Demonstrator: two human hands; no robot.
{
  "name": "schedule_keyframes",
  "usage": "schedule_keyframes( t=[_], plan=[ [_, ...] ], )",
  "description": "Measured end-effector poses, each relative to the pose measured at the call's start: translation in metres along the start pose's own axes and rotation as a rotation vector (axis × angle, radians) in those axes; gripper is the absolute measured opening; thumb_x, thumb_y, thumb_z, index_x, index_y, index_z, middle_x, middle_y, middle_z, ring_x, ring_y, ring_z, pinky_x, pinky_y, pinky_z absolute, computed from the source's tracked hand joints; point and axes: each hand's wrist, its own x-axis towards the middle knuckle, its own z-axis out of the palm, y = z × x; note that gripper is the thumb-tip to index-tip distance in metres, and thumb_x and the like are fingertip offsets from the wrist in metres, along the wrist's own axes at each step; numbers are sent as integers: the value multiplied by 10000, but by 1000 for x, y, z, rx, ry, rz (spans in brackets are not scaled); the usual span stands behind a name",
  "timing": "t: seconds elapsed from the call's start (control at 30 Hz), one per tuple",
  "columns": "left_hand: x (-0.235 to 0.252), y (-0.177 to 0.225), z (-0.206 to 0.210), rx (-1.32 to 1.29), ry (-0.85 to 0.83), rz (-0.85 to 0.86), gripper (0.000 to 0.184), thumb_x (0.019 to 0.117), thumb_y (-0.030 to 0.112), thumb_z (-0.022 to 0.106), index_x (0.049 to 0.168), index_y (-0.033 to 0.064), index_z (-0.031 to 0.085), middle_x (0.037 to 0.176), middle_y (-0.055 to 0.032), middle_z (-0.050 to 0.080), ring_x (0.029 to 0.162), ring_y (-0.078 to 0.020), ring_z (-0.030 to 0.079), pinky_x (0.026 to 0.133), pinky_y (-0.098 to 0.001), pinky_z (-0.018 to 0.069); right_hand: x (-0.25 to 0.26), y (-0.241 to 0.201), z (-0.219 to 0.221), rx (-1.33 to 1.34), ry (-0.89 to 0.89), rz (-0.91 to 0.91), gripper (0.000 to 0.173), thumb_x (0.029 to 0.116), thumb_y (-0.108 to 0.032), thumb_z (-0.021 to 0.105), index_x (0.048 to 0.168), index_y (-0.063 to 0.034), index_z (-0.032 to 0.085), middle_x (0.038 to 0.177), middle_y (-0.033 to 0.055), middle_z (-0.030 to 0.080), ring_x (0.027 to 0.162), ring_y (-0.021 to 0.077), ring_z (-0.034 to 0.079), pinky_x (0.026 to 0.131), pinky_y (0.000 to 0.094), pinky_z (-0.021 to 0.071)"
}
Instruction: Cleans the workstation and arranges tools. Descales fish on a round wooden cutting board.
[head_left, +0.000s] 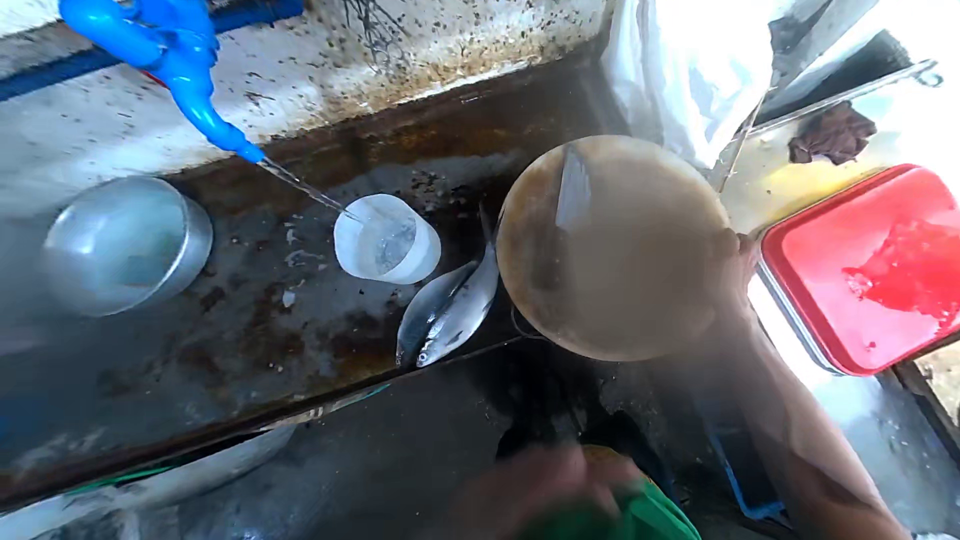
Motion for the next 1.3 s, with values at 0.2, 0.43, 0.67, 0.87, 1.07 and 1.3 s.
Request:
schedule_keyframes(
  t=[0.2, 0.43, 0.67, 0.87, 1.07, 1.3],
  plan=[
    [-33, -140, -40, 696, 345, -348, 511, 982, 297, 601, 1422, 39, 572, 1351, -100, 653, 1172, -182, 660, 1016, -377, 551, -51, -100, 34, -53, -194, -419, 651, 981, -590, 527, 1344, -59, 621, 1353, 225, 598, 1242, 441, 566, 994, 675, 436],
    [-100, -172, -47, 701, 281, -589, 502, 970, 247, 605, 1422, 32, 578, 1425, -169, 593, 1270, -318, 606, 1084, -495, 488, -91, -209, 71, -142, -371, -246, 788, 911, -593, 664, 1396, 7, 504, 1342, 259, 588, 1242, 436, 579, 985, 636, 473],
    [-169, -169, -118, 756, 409, -613, 492, 971, 169, 635, 1420, -17, 562, 1402, -232, 591, 1256, -378, 604, 1080, -520, 478, -112, -219, -5, -100, -557, -141, 637, 941, -261, 724, 1454, 13, 463, 1297, 311, 605, 1107, 483, 642, 920, 654, 505],
    [-213, -138, -182, 844, 573, -759, 483, 1016, 274, 589, 1460, 87, 550, 1395, -164, 609, 1216, -295, 637, 1059, -481, 506, -119, -151, -6, 99, -518, -250, 435, 937, -253, 645, 1294, -6, 615, 1023, 226, 678, 844, 337, 672, 773, 595, 545],
    [-295, -151, -198, 771, 916, -653, 433, 989, 193, 591, 1373, -6, 603, 1338, -195, 648, 1171, -289, 670, 1033, -439, 530, -238, -205, -1, 132, -481, -740, 575, 933, -399, 633, 1316, 29, 616, 976, 212, 725, 788, 304, 713, 710, 549, 581],
    [-341, -137, -167, 647, 1067, -865, 443, 1003, 236, 620, 1419, 85, 595, 1357, -149, 650, 1213, -279, 654, 1065, -485, 510, -323, -377, 149, -72, -875, -970, 568, 1012, -447, 572, 1477, -123, 536, 1268, 155, 692, 1104, 334, 698, 961, 570, 550]
  ],
)
